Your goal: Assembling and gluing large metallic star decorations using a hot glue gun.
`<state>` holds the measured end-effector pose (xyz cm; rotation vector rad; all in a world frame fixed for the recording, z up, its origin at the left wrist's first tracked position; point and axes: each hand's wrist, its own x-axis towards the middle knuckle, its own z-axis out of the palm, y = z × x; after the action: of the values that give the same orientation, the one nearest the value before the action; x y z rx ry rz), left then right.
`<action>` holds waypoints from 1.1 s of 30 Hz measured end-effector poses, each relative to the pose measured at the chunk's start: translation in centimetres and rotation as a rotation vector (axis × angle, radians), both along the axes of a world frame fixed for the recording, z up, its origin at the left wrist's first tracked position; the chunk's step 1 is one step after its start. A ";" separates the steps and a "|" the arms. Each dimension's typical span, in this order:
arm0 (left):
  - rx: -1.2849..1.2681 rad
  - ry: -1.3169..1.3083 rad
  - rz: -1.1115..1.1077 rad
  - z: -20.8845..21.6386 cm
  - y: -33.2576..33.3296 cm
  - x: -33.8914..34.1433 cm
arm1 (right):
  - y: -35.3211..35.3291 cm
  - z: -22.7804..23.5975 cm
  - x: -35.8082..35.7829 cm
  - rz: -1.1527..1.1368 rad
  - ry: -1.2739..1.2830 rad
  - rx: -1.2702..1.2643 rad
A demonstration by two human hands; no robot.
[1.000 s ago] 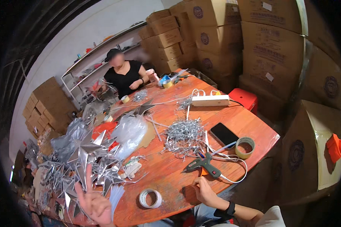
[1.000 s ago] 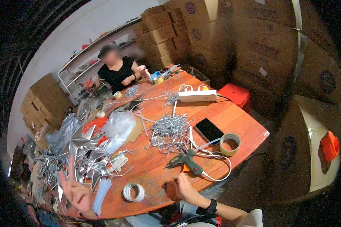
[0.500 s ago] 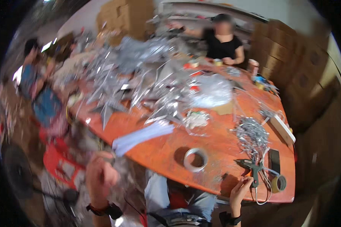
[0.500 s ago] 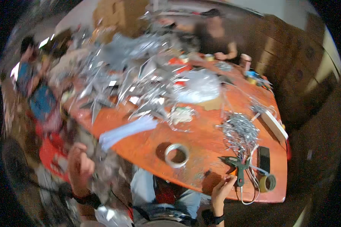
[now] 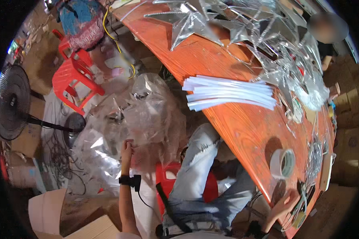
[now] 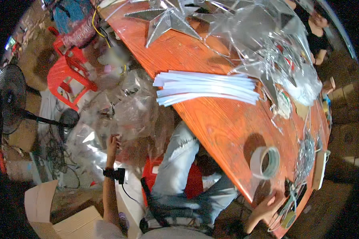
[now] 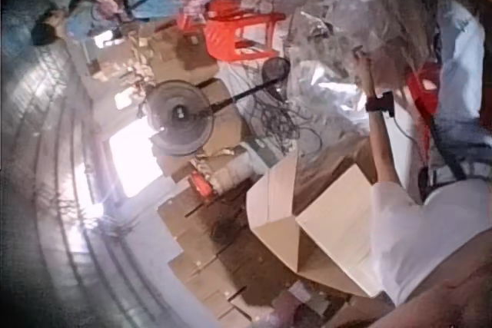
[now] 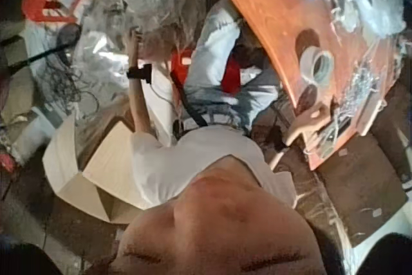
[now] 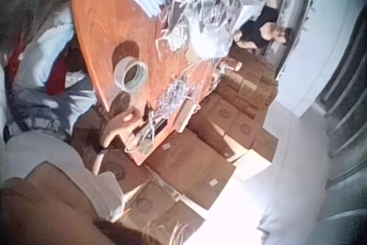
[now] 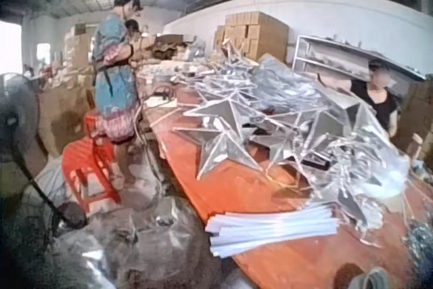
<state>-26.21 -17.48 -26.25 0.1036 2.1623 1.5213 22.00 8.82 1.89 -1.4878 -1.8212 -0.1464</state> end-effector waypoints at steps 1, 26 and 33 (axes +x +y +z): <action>-0.024 -0.033 -0.031 -2.6 1.9 0.0 | 0.1 -0.2 0.7 -0.045 -0.054 0.022; -0.307 0.989 -0.627 -21.2 11.3 -13.1 | 0.6 1.1 2.2 -0.158 -0.425 0.234; -0.370 0.739 -0.642 -16.7 12.8 -9.0 | 1.0 2.1 -1.0 -0.173 -0.413 0.227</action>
<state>-35.23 -4.63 -42.97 1.2605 2.5263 0.7466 21.03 9.84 3.98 -1.5287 -1.9077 -0.7689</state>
